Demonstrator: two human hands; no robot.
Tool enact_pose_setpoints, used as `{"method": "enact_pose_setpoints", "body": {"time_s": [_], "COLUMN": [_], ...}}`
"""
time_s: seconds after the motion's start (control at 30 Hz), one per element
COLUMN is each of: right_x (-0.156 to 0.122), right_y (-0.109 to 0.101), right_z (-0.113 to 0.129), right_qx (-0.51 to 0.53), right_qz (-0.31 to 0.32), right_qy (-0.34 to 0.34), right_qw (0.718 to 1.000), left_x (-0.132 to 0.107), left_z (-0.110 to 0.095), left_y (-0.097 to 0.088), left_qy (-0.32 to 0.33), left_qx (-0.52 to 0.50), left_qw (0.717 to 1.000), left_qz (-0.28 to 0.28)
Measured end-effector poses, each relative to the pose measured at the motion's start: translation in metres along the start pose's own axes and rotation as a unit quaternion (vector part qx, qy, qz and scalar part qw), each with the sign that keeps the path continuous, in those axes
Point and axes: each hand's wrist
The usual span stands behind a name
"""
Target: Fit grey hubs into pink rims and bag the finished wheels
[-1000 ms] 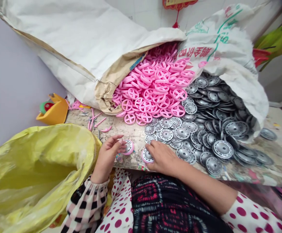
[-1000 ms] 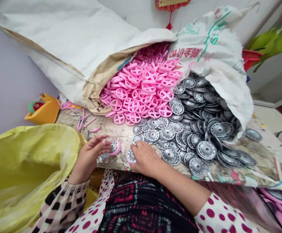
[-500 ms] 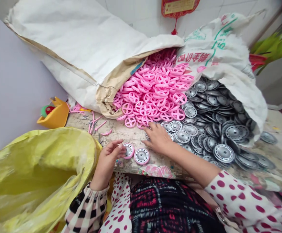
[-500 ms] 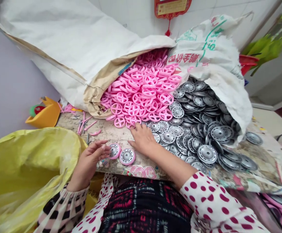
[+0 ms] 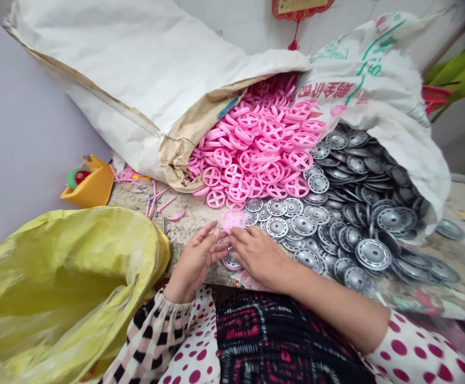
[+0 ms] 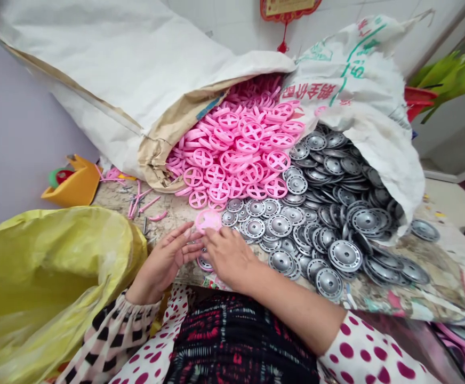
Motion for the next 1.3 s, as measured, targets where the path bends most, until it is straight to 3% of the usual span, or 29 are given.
{"method": "enact_pose_setpoints", "body": {"time_s": [0.1, 0.23, 0.37, 0.5, 0.7, 0.87, 0.97, 1.03, 1.13, 1.2, 1.23, 1.3], "right_x": [-0.009, -0.003, 0.006, 0.014, 0.030, 0.031, 0.026, 0.022, 0.017, 0.013, 0.011, 0.005], "right_y": [-0.008, -0.008, 0.002, 0.008, 0.012, 0.015, 0.012, 0.009, 0.005, 0.003, 0.003, 0.001], "right_z": [0.008, -0.018, -0.051, -0.058, -0.057, -0.062, -0.063, -0.061, -0.050, -0.039, -0.032, -0.020], "right_qx": [0.060, 0.114, 0.004, -0.080, -0.108, -0.098, -0.005, 0.132, 0.360, 0.440, 0.445, 0.405], "right_qz": [-0.016, -0.099, -0.038, 0.006, 0.027, 0.012, -0.056, -0.136, -0.225, -0.245, -0.250, -0.267], "right_qy": [-0.038, 0.031, 0.091, 0.040, -0.005, -0.001, 0.069, 0.148, 0.258, 0.288, 0.284, 0.250], "right_qw": [0.997, 0.988, 0.995, 0.996, 0.994, 0.995, 0.996, 0.971, 0.868, 0.815, 0.812, 0.838], "left_x": [0.005, 0.005, 0.003, 0.004, 0.006, 0.005, 0.003, 0.003, 0.000, -0.002, -0.003, -0.005], "left_z": [-0.001, -0.004, -0.007, -0.006, -0.005, -0.005, -0.004, -0.002, 0.002, 0.005, 0.008, 0.012], "left_y": [0.006, 0.005, -0.002, -0.007, -0.009, -0.011, -0.011, -0.009, 0.000, 0.007, 0.011, 0.018], "left_qy": [-0.011, -0.002, 0.009, 0.009, -0.009, -0.010, -0.015, -0.019, -0.024, -0.025, -0.022, -0.004], "left_qx": [0.009, -0.002, -0.025, -0.042, -0.069, -0.095, -0.097, -0.094, -0.079, -0.069, -0.066, -0.062], "left_qw": [1.000, 1.000, 0.998, 0.997, 0.996, 0.994, 0.994, 0.995, 0.996, 0.997, 0.997, 0.996], "left_qz": [0.000, -0.028, -0.052, -0.058, -0.050, -0.055, -0.044, -0.034, -0.016, 0.012, 0.030, 0.058]}}
Point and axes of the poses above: each hand's wrist, its own x-axis towards the middle knuckle, its own y-axis out of the palm, z = x × y, and after that the axes turned 10 degrees about -z, right-handed
